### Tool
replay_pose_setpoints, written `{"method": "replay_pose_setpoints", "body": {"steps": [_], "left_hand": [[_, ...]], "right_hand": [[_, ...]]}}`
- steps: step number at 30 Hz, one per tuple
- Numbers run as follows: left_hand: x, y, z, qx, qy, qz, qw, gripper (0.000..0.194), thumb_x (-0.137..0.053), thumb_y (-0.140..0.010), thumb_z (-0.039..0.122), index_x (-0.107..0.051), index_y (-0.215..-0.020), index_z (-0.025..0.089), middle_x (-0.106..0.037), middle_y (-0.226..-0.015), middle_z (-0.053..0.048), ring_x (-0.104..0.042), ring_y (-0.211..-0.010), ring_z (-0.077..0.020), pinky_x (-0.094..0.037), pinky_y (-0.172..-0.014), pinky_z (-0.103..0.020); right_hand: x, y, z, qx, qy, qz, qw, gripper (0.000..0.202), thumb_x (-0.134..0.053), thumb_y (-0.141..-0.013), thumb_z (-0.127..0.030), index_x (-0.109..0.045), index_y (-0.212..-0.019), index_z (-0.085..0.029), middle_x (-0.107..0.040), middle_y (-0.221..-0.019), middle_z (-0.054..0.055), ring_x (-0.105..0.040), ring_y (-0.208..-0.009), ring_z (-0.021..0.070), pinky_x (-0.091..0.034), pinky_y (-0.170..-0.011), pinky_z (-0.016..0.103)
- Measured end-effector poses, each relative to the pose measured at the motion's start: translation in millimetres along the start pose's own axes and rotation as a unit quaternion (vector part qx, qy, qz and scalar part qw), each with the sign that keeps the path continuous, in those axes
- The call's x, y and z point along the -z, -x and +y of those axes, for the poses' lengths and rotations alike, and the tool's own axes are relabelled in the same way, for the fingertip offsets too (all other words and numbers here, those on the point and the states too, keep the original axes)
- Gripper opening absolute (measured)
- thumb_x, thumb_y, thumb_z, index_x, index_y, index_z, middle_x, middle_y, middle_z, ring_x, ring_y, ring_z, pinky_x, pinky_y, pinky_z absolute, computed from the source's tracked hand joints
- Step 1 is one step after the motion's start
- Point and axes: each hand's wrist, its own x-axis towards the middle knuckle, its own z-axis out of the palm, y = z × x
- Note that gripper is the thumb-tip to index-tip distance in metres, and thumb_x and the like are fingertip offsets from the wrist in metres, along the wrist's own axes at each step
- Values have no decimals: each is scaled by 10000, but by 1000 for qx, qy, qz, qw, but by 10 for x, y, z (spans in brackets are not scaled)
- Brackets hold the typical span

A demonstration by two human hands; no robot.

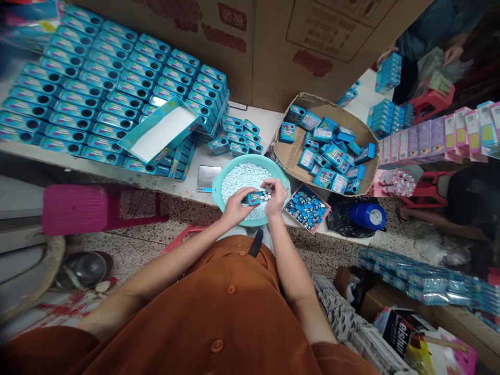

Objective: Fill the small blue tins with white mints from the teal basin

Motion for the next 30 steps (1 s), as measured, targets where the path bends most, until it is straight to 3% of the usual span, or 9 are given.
{"method": "replay_pose_setpoints", "body": {"steps": [7,13,17,25,30], "left_hand": [[-47,24,-62,49,53,21,997,398,-719,-683,233,-614,-1066,199,-662,-1091,-57,-607,-1043,-210,-463,-941,-355],[-35,68,-7,88,99,42,990,394,-729,-669,245,-615,-1041,184,-662,-1079,-65,-609,-1033,-214,-468,-933,-354],[-41,49,1,95,105,45,989,392,-731,-664,242,-610,-1032,181,-662,-1069,-67,-612,-1022,-213,-469,-929,-357],[-18,24,132,48,113,48,991,332,-692,-711,229,-593,-1027,207,-653,-1059,-55,-605,-1020,-203,-469,-912,-339],[-67,21,55,63,72,62,993,307,-673,-705,207,-599,-1003,210,-657,-1029,-46,-610,-989,-204,-473,-886,-343]], "right_hand": [[-46,30,-48,-16,9,13,1000,421,-436,-838,-521,-615,-623,-206,-560,-607,-14,-535,-571,107,-432,-600,255],[-73,70,-63,-3,25,-7,1000,435,-415,-861,-513,-623,-633,-207,-573,-629,-5,-561,-608,117,-449,-643,264],[-76,70,-78,-6,34,-37,999,446,-407,-866,-513,-630,-632,-205,-578,-631,1,-565,-606,122,-454,-647,269],[-101,75,-256,13,27,-39,999,399,-418,-862,-521,-643,-713,-228,-595,-725,7,-592,-676,129,-476,-710,291],[-82,5,-90,-27,46,-49,997,434,-407,-857,-558,-625,-701,-217,-556,-637,-10,-570,-617,120,-478,-682,279]]}}
